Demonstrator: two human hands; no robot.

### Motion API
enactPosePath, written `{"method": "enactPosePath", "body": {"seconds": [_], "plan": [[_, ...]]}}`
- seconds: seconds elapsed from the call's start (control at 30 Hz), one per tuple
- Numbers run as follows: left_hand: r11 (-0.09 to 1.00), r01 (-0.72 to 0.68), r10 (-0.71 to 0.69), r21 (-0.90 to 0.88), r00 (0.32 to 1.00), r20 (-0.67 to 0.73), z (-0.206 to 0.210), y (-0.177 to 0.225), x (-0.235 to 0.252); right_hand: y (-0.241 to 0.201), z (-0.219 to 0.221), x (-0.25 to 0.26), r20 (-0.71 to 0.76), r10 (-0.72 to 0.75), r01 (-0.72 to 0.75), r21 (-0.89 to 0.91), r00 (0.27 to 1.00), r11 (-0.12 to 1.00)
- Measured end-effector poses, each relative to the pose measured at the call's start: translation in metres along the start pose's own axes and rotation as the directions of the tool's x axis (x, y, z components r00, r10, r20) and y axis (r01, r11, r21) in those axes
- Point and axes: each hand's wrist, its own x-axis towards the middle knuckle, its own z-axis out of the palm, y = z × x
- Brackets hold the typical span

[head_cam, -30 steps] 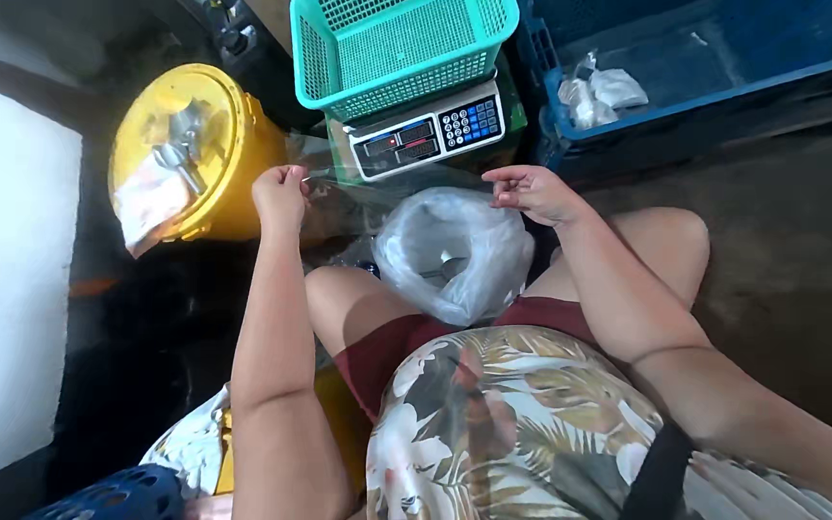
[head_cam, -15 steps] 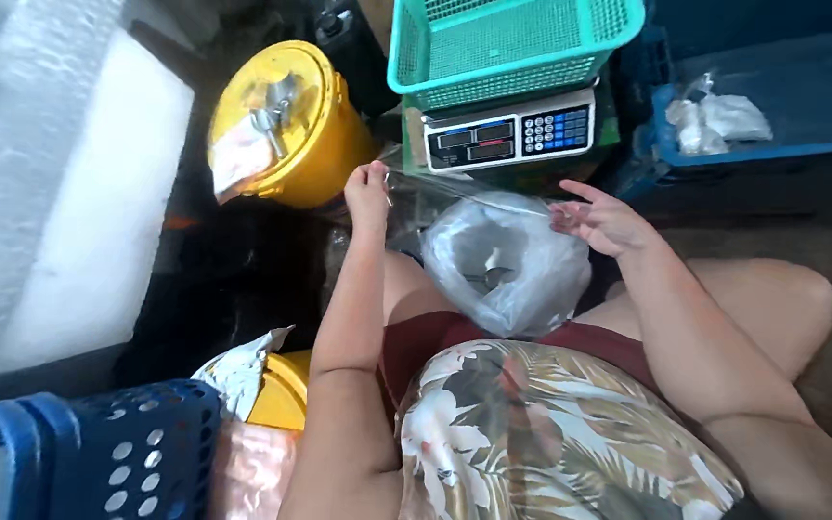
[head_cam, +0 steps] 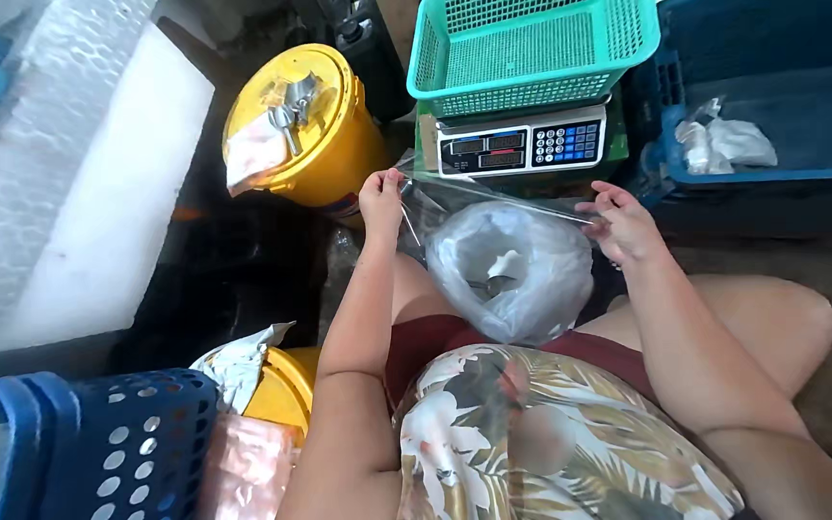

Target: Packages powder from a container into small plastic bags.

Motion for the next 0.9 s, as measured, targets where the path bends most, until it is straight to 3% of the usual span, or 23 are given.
{"method": "enactPosePath", "body": {"seconds": [0.1,0.23,0.43,0.67,0.73,0.8,0.9], "plan": [[0.995,0.055,-0.063,-0.089,0.994,-0.088,0.004,-0.009,0.001,0.003,0.005,-0.005,0.174,0.174,-0.187,0.063,0.969,0.980],[0.971,0.128,-0.157,-0.200,0.979,-0.133,0.009,-0.021,-0.003,0.016,0.020,-0.006,0.229,0.289,-0.311,0.066,0.929,0.948],[0.956,0.094,-0.164,-0.279,0.957,-0.241,0.004,-0.042,-0.005,0.019,0.028,-0.003,0.092,0.316,-0.321,0.048,0.944,0.946],[0.953,0.110,-0.183,-0.281,0.951,-0.249,0.010,-0.069,-0.015,0.018,0.022,0.006,-0.022,0.305,-0.303,0.080,0.952,0.950],[0.969,0.185,-0.208,-0.163,0.968,-0.140,0.015,-0.081,-0.020,0.016,0.015,0.009,-0.082,0.220,-0.209,0.121,0.972,0.970],[0.961,0.251,-0.259,0.113,0.964,0.065,0.018,-0.096,-0.025,0.011,0.005,0.013,-0.142,0.093,-0.075,0.133,0.985,0.988],[0.845,0.145,-0.367,0.516,0.858,0.360,0.027,-0.110,-0.026,0.006,-0.012,0.017,-0.138,-0.136,0.144,0.054,0.981,0.988]]}}
